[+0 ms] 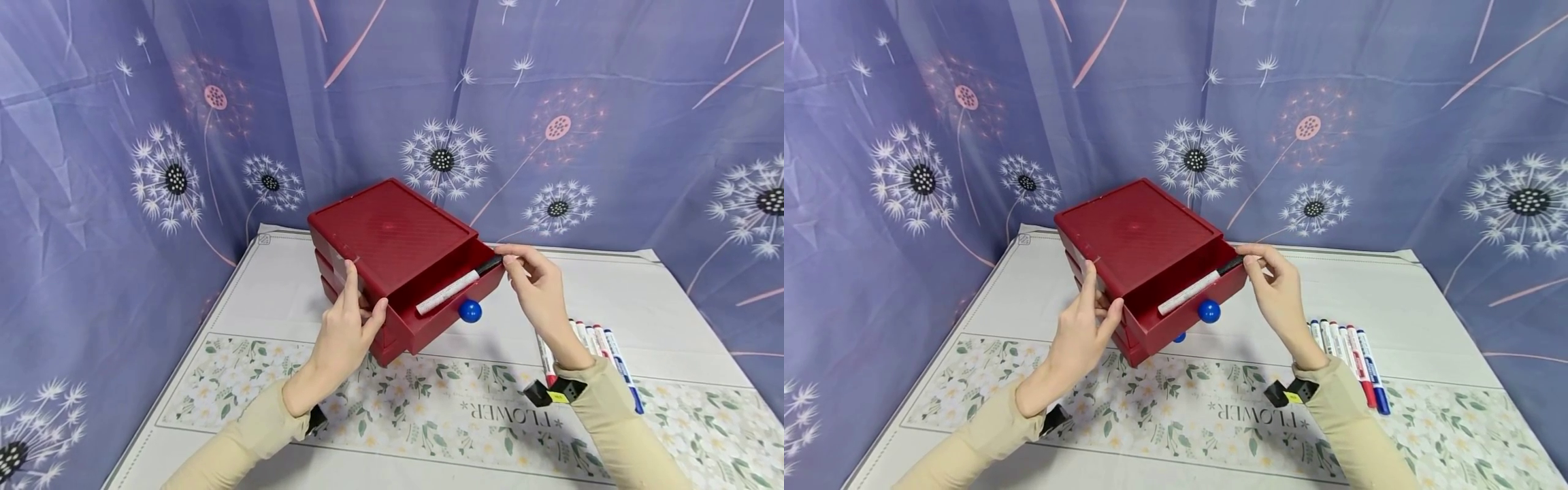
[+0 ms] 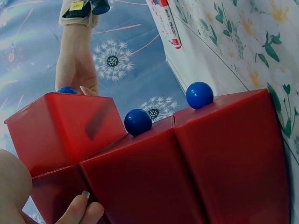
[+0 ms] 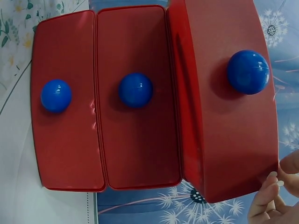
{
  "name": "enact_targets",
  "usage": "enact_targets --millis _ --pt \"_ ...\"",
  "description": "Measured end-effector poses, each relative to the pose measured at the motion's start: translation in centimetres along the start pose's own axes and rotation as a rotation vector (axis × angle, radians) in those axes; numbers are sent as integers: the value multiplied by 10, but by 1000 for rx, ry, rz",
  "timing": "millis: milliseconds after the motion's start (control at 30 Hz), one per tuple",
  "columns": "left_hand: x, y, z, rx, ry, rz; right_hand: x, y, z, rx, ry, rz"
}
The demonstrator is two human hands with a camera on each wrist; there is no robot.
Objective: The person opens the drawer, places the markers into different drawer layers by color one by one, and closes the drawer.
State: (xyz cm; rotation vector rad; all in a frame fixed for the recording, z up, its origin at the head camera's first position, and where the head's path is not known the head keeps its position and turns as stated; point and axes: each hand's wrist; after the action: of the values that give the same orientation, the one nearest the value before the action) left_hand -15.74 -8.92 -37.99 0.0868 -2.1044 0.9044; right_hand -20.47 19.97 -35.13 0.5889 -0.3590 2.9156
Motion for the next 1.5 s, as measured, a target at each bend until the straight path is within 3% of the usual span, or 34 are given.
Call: enact_targets --millis 267,467,667,800,1000,1067,1300,1500 --pt "0 -1 0 2 -8 4 -1 -4 -7 65 -47 27" --pt "0 -1 0 7 3 0 -2 -14 -6 63 -36 -13" --pt "0 0 1 9 16 -7 1 -30 -5 -44 -5 -35" --pt "0 0 1 3 15 -10 4 -44 -6 -170 42 12" --pt "-1 0 1 -10 10 -7 5 -63 -10 -443 144 140" --pt "-1 0 1 -11 8 -5 4 -68 -13 -548 186 218" --pt "-1 0 1 -14 -10 17 -2 -81 -32 -827 413 659" --pt "-1 0 1 -13 4 11 -9 -82 -45 -938 458 734"
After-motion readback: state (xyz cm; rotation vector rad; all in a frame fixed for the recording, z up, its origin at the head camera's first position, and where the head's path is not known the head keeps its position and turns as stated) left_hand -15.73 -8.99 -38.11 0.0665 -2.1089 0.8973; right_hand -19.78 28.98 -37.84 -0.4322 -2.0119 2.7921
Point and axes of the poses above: each hand's wrist, its own x-axis towards the middle knuckle, its own y-axis out of the palm, z = x × y, and after that the axes turned 8 degrees about y, right-handed
